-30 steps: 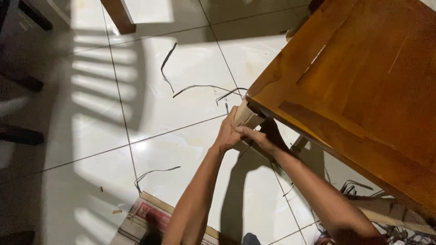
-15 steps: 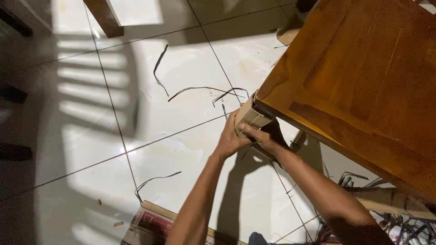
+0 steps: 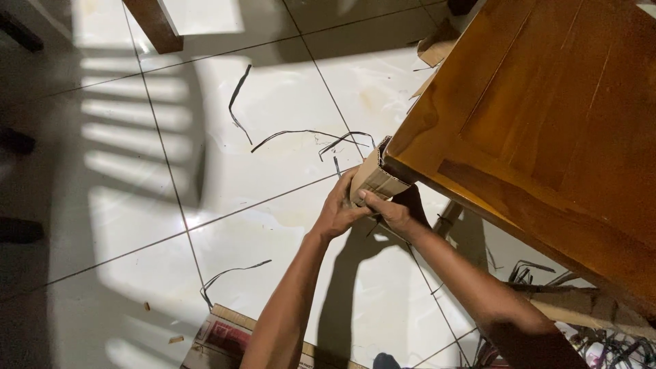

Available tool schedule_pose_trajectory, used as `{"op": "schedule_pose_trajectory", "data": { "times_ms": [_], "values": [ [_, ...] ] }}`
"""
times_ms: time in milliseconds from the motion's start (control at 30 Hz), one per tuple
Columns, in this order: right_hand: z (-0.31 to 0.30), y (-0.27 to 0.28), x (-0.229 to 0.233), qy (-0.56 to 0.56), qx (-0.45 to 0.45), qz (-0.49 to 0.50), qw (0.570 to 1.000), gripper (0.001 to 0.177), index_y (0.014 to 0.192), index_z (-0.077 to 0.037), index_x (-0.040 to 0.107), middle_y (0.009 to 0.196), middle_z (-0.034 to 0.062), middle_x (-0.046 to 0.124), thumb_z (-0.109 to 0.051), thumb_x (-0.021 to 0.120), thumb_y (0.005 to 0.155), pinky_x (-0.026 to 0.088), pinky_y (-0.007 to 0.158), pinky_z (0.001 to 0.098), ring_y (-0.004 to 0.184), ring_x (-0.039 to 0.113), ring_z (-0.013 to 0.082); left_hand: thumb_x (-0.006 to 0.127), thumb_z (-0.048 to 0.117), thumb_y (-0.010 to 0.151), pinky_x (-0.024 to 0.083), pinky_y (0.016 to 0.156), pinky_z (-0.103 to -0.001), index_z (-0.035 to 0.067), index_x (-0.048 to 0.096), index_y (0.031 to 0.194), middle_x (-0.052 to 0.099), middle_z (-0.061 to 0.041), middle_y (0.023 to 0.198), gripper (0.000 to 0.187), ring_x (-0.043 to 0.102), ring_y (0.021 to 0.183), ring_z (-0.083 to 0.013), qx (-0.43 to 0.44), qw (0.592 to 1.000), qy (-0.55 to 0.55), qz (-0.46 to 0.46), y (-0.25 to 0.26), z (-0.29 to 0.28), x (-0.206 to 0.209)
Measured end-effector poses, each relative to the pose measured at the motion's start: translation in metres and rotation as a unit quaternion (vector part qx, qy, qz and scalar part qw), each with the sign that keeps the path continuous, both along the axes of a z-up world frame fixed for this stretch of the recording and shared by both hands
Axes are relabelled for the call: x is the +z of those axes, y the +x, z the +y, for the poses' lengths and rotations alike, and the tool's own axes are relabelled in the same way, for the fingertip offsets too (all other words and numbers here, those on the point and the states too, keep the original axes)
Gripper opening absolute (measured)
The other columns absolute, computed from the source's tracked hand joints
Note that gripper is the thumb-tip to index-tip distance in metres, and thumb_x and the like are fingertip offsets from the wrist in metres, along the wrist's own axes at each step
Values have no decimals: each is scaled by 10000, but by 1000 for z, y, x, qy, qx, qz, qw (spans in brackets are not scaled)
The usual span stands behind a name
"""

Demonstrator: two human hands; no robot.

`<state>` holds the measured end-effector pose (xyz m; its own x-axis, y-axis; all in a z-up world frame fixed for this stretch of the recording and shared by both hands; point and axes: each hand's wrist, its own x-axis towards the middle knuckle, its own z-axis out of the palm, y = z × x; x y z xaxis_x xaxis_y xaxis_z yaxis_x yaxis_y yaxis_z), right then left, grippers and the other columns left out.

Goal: Wrapping wooden chair legs with protective cardboard and securing them with plastic ties

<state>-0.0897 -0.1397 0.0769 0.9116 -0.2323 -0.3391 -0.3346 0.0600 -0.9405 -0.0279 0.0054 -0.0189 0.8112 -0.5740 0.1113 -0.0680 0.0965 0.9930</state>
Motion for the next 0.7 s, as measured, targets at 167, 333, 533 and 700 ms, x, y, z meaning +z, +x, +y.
{"op": "schedule_pose_trajectory", "data": {
  "times_ms": [167,333,533,700],
  "values": [
    [1,2,-26,41,-3,9,999,383,1126,10,765,1045,128,768,-314,769,922,580,933,425,968,677,198,883,243,710,423,1073,-580,213,517,1416,594,-171,1274,795,577,1228,-419,-8,999,50,3,0,0,4],
    [2,-1,13,-118,51,-33,991,408,1181,-15,746,1127,161,780,-255,840,864,607,892,417,970,715,202,830,341,717,472,967,-563,206,538,1311,611,-185,1125,676,616,1087,-442,22,996,82,6,-4,-8,11],
    [5,-3,23,-124,47,-45,990,391,1148,-1,757,1084,162,788,-222,862,843,617,869,390,958,719,170,757,374,743,492,920,-537,231,549,1262,617,-182,1072,577,632,1030,-428,60,996,59,5,-8,-13,23],
    [3,0,-4,-96,46,-179,978,515,1317,-4,608,1332,148,625,-96,821,857,473,1080,438,1174,607,193,895,286,593,458,976,-571,251,520,1281,607,-198,1111,784,617,1086,-457,30,997,73,1,-3,-19,-11]
  ]
}}
